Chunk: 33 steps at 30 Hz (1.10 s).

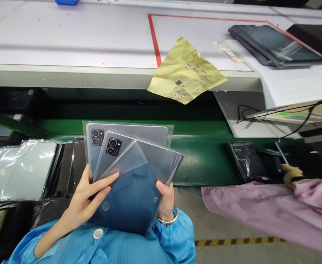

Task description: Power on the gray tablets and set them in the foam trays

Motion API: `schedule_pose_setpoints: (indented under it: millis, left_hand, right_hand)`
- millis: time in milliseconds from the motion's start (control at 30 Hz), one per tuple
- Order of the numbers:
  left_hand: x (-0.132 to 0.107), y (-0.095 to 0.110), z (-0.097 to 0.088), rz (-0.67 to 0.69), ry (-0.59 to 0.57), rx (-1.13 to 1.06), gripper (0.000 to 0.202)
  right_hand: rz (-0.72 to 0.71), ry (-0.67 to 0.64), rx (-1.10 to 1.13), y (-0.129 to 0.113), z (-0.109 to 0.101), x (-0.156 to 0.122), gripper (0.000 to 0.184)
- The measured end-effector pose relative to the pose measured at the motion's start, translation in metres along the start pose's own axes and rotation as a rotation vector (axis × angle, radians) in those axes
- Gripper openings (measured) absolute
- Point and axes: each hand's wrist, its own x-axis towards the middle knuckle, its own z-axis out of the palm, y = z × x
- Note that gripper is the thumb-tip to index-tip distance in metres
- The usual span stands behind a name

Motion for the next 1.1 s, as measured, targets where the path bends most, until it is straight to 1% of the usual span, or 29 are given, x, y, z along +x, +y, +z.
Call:
schedule_pose_setpoints:
  millis: [100, 167, 267, 400, 533, 600, 700, 833, 900, 1000, 1100]
  left_hand:
    - [-0.001, 0.001, -0.001, -0.016, -0.009, 0.015, 0.057]
    - [-0.001, 0.003, -0.001, -0.038, -0.008, 0.039, 0.057]
    - [0.001, 0.007, 0.0, -0.051, -0.011, 0.074, 0.055]
    - [0.004, 0.008, 0.0, -0.035, -0.033, 0.071, 0.051]
    - [0.003, 0.003, -0.002, 0.049, -0.064, 0.1, 0.062]
    - [0.003, 0.001, -0.003, 0.076, -0.08, 0.093, 0.069]
    - [0.002, 0.001, -0.003, 0.085, -0.084, 0.073, 0.074]
    - [0.001, 0.002, -0.003, 0.092, -0.095, 0.072, 0.079]
    - [0.0, 0.002, -0.003, 0.095, -0.107, 0.083, 0.08]
    - [0.0, 0.003, -0.004, 0.107, -0.116, 0.098, 0.08]
    - [0.001, 0.002, -0.004, 0.11, -0.117, 0.11, 0.08]
  right_hand:
    - [-0.034, 0.071, -0.002, -0.007, 0.015, -0.003, 0.008]
    - [-0.023, 0.103, 0.0, -0.009, 0.019, -0.003, 0.01]
    - [-0.015, 0.157, 0.008, -0.009, 0.018, -0.002, 0.012]
    - [-0.03, 0.194, 0.015, -0.007, 0.015, -0.002, 0.011]
    - [-0.011, 0.225, 0.025, -0.001, 0.012, -0.002, 0.011]
    - [-0.019, 0.225, 0.038, 0.002, 0.01, -0.001, 0.011]
    - [-0.036, 0.181, 0.068, 0.005, 0.008, 0.001, 0.008]
    - [0.0, 0.131, 0.072, 0.006, 0.006, 0.002, 0.007]
    - [0.007, 0.136, 0.06, 0.007, 0.003, 0.002, 0.008]
    - [-0.022, 0.174, 0.036, 0.01, -0.001, 0.002, 0.009]
    - [-0.056, 0.156, -0.008, 0.014, -0.006, 0.003, 0.01]
